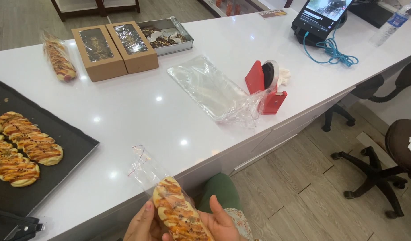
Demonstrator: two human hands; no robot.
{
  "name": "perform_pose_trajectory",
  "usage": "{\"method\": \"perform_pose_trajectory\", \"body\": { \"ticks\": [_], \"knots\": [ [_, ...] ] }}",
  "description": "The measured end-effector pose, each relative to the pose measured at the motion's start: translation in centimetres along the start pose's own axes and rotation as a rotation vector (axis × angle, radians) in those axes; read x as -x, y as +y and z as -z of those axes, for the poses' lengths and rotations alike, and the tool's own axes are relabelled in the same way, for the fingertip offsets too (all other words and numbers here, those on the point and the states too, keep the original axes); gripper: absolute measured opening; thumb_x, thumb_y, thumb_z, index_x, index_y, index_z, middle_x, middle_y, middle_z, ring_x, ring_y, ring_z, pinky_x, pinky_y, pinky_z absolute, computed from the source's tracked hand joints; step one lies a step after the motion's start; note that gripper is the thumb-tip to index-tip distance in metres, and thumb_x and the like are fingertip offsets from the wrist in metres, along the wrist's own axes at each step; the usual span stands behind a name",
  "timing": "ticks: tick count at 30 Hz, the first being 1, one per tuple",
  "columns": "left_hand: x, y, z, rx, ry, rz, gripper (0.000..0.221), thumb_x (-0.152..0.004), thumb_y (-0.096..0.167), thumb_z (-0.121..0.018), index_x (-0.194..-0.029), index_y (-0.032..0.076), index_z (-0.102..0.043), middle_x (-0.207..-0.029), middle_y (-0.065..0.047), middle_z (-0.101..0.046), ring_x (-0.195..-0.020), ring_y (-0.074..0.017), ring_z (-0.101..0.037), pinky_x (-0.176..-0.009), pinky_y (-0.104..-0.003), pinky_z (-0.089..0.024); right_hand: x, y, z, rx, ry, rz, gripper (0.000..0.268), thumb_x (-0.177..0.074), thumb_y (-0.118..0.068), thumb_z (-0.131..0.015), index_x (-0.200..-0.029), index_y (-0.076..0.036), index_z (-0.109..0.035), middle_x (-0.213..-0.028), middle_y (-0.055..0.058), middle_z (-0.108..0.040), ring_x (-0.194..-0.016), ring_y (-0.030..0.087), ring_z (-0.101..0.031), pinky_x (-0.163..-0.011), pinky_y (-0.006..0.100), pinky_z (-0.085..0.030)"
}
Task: Using tongs to pick up bread sticks and place them into individual plastic bags for sale.
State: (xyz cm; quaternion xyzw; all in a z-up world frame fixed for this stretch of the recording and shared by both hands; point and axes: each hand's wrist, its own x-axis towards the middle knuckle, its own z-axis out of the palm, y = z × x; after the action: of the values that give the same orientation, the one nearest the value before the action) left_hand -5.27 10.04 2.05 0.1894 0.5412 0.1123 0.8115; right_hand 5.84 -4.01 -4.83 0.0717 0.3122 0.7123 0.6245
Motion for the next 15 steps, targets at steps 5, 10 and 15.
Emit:
{"method": "perform_pose_trajectory", "body": {
  "ticks": [5,10,15],
  "knots": [
    [0.6,0.4,-0.3,0.029,-0.003,-0.113,0.049,-0.098,0.026,-0.039,-0.133,-0.002,-0.058,-0.12,-0.027,-0.063,-0.106,-0.0385,-0.058,-0.083,-0.046,-0.045,-0.4,0.0,0.5,0.714,-0.233,0.008,0.102,-0.087,-0.089,-0.041,-0.152,-0.019,-0.007,-0.154,0.009,-0.015,-0.138,0.033,-0.024,-0.121,0.053,-0.023],
    [0.0,0.1,0.5,0.0,-0.097,-0.146,0.048,-0.091,0.032,-0.05,-0.123,0.0,-0.065,-0.105,-0.023,-0.07,-0.089,-0.0363,-0.066,-0.036,-0.036,-0.043,-0.4,0.6,0.3,0.247,-0.077,0.0,0.101,-0.079,-0.068,-0.037,-0.155,-0.008,-0.011,-0.15,0.027,-0.021,-0.13,0.05,-0.029,-0.115,0.058,-0.027],
    [0.2,0.2,0.0,0.006,-0.071,-0.237,0.046,-0.095,0.017,-0.042,-0.124,-0.012,-0.062,-0.114,-0.028,-0.066,-0.105,-0.0352,-0.059,-0.091,-0.042,-0.044,-0.1,1.1,0.0,0.187,-0.094,0.005,0.098,-0.08,-0.069,-0.039,-0.158,-0.016,-0.013,-0.149,0.027,-0.023,-0.12,0.054,-0.038,-0.106,0.064,-0.032]
  ]
}}
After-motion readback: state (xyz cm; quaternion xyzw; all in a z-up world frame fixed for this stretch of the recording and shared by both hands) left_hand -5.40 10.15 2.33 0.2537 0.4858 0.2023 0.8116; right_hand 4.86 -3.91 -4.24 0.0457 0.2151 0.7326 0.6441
